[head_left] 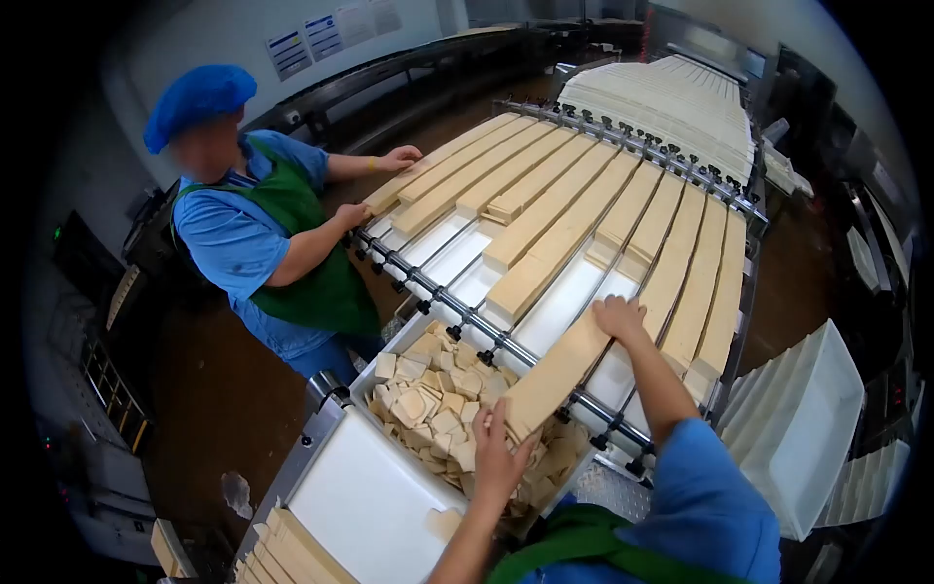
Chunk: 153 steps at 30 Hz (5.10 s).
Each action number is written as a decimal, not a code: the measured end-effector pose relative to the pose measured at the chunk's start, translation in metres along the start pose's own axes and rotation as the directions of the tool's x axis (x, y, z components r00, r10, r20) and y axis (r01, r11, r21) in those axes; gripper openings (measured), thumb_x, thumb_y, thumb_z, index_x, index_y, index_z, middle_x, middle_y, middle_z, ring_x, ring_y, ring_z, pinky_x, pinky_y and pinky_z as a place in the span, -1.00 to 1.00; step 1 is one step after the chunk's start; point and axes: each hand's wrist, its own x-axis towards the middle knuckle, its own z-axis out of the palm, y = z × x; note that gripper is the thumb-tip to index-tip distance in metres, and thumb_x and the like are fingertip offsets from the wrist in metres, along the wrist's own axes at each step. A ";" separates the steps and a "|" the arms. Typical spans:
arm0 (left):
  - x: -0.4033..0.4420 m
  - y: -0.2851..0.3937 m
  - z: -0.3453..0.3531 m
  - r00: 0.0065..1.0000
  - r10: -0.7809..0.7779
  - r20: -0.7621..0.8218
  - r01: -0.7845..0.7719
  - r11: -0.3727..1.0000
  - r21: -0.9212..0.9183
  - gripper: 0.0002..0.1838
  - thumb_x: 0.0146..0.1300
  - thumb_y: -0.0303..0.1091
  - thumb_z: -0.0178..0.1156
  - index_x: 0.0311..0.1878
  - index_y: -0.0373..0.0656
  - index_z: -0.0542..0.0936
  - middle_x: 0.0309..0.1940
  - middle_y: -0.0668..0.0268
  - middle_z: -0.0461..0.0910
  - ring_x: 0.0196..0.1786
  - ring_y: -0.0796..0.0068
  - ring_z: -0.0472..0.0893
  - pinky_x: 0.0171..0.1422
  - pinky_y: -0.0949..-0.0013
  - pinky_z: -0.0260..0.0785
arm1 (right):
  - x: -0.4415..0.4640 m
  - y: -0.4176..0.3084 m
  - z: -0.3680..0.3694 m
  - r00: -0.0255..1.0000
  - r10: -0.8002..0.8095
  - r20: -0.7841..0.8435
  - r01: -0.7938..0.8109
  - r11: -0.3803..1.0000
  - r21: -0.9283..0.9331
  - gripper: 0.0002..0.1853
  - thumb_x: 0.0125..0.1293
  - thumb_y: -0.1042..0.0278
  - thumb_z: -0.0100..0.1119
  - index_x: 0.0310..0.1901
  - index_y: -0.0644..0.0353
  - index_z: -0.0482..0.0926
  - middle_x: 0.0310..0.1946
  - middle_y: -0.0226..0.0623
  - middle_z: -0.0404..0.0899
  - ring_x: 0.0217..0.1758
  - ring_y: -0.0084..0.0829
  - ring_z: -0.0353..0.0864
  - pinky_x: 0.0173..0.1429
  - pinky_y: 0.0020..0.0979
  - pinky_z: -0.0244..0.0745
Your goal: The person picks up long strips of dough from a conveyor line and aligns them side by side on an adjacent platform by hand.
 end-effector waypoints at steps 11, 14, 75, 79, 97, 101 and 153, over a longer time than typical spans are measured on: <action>0.060 -0.030 0.103 0.997 0.063 0.055 -0.062 0.998 -0.021 -0.24 0.12 -0.61 0.08 0.43 -0.03 0.15 0.34 -0.08 0.03 0.15 -0.07 0.42 0.25 0.16 0.35 | 0.180 0.069 0.041 0.947 -0.185 0.262 0.229 0.962 -0.150 -0.55 0.46 0.14 -0.34 0.21 0.14 0.41 0.20 0.02 0.41 0.25 -0.05 0.41 0.31 -0.06 0.30; 0.094 -0.040 0.141 0.990 0.025 0.136 -0.021 0.999 -0.038 -0.24 0.09 -0.68 -0.02 0.42 -0.09 0.13 0.40 -0.13 -0.04 0.34 -0.13 0.24 0.37 0.18 0.22 | 0.173 0.065 0.034 0.978 -0.205 0.045 0.209 0.934 -0.289 -0.60 0.42 0.09 -0.18 0.10 0.13 0.49 0.16 -0.05 0.45 0.22 -0.09 0.43 0.11 -0.09 0.47; -0.235 -0.175 -0.114 0.630 -0.587 -0.508 0.706 0.706 0.060 -0.14 -0.03 -0.20 0.36 0.25 -0.34 0.11 0.04 -0.22 0.20 -0.05 -0.27 0.41 -0.01 -0.09 0.38 | -0.301 -0.345 0.164 0.833 -0.521 0.184 0.485 0.849 0.210 -0.04 0.01 -0.09 0.24 0.31 0.37 0.08 0.36 0.18 -0.04 0.32 0.17 0.24 0.27 0.01 0.30; -0.173 -0.148 -0.095 0.711 -0.360 -0.603 0.511 0.855 0.091 -0.24 0.00 -0.34 0.31 0.25 -0.32 0.19 0.01 -0.23 0.23 0.00 -0.20 0.34 0.13 0.01 0.30 | -0.233 -0.267 0.116 0.944 -0.321 0.072 0.215 0.769 0.602 -0.09 -0.03 0.00 0.29 0.28 0.24 0.06 0.34 0.12 -0.02 0.29 0.20 0.28 0.28 -0.01 0.32; 0.100 -0.038 0.014 0.998 0.049 0.026 -0.046 0.992 -0.115 -0.30 0.08 -0.55 0.33 0.32 -0.09 0.32 0.31 0.14 0.16 0.12 0.29 0.44 0.09 0.36 0.45 | 0.122 -0.031 0.001 0.998 -0.061 0.017 0.061 0.998 0.036 -0.30 0.31 -0.12 -0.35 0.18 0.35 0.45 0.24 -0.08 0.42 0.38 -0.02 0.16 0.40 0.03 -0.09; 0.115 -0.040 0.037 0.998 0.064 0.007 -0.064 0.997 -0.048 -0.45 0.21 -0.52 0.18 0.30 -0.14 0.33 0.28 0.00 0.13 0.17 0.13 0.38 0.28 0.29 0.26 | 0.149 -0.022 -0.009 0.991 -0.016 0.131 0.002 0.994 0.111 -0.25 0.30 -0.16 -0.36 0.22 0.37 0.43 0.26 -0.02 0.40 0.39 -0.03 0.16 0.43 -0.01 -0.15; -0.304 -0.189 -0.109 0.195 -0.595 -0.780 0.949 0.316 -0.004 0.05 0.00 0.13 0.34 0.31 -0.51 0.11 -0.02 -0.11 0.41 -0.02 -0.06 0.48 0.13 -0.03 0.20 | -0.452 -0.477 0.236 0.080 -0.932 0.353 0.978 0.141 0.151 -0.23 0.35 -0.25 -0.13 0.48 -0.06 0.01 0.52 -0.07 -0.22 0.49 -0.05 0.03 0.47 -0.15 0.03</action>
